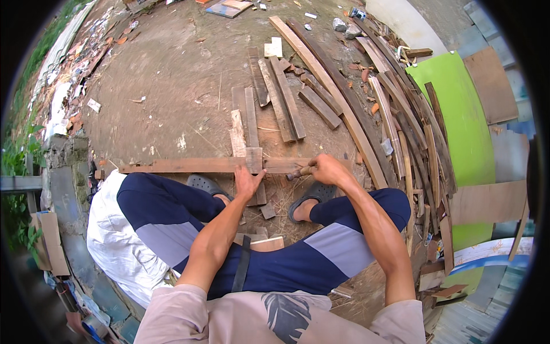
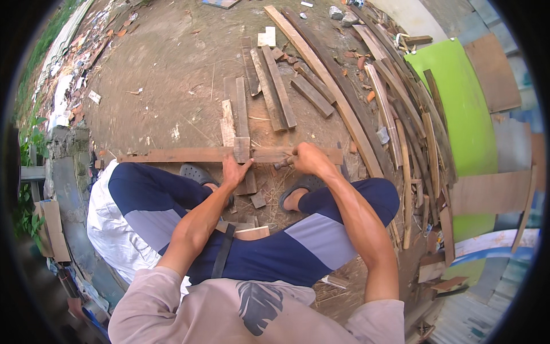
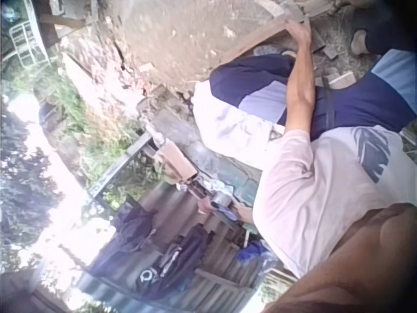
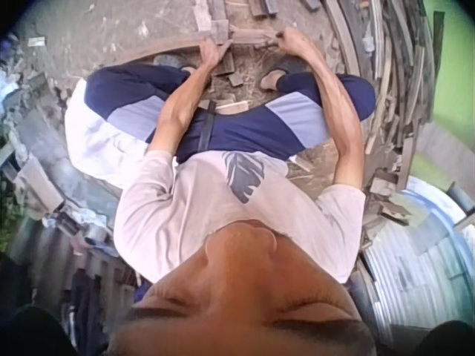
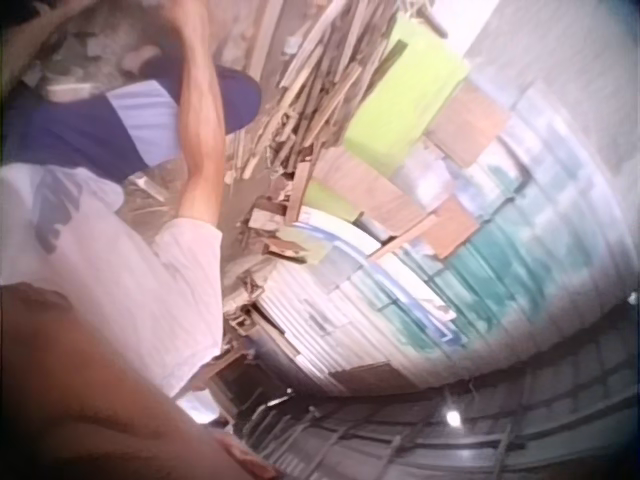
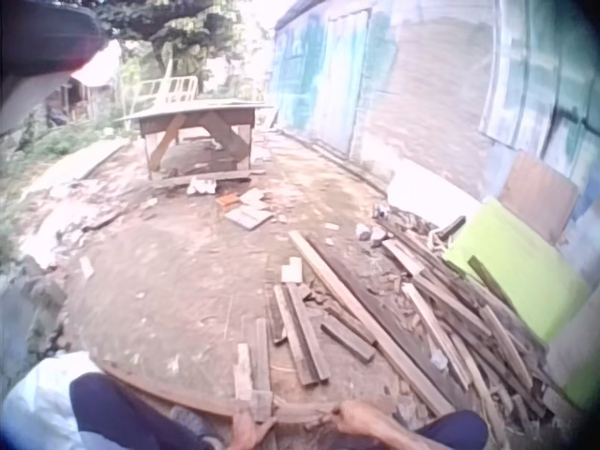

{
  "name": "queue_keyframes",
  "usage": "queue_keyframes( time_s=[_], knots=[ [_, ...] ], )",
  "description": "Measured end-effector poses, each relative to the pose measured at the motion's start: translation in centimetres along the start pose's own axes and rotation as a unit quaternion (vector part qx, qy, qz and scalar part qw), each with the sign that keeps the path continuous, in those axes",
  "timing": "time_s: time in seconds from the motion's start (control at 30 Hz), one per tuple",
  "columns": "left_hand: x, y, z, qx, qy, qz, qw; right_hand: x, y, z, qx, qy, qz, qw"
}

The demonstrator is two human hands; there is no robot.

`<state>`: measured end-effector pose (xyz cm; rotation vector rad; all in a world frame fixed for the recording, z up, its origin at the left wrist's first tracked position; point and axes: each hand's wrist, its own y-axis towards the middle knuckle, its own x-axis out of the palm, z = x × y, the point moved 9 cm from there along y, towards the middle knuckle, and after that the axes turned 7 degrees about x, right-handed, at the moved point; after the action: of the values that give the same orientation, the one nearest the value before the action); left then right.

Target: The person sits on the ground and uses a hammer to repeatedly strike a wooden plank. They adjust the plank's position and continue hammering along its length.

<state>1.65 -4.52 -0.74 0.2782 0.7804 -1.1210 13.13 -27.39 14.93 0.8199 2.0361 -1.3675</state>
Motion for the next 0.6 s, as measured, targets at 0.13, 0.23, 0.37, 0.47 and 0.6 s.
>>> queue_keyframes(
  time_s=[0.13, 0.23, 0.37, 0.47, 0.6],
  knots=[
    [-0.1, -0.1, 0.2, 0.001, -0.019, 0.003, 1.0, -0.6, 0.0, -0.9, 0.005, 0.04, -0.001, 0.999],
    [-0.3, -0.1, 0.1, -0.008, -0.02, 0.005, 1.0, -0.6, 0.3, -1.0, 0.029, 0.099, -0.008, 0.995],
    [-0.7, 0.0, 0.1, 0.007, -0.03, 0.03, 0.999, 0.6, 1.0, -1.1, 0.051, 0.192, -0.04, 0.979],
    [-0.9, 0.0, -0.1, 0.024, 0.004, 0.043, 0.999, 1.0, 1.5, -1.5, 0.015, 0.138, -0.033, 0.99],
    [-1.5, -0.2, -0.6, 0.02, -0.009, 0.07, 0.997, 1.7, 1.5, -3.6, -0.132, -0.182, 0.035, 0.974]
  ],
)
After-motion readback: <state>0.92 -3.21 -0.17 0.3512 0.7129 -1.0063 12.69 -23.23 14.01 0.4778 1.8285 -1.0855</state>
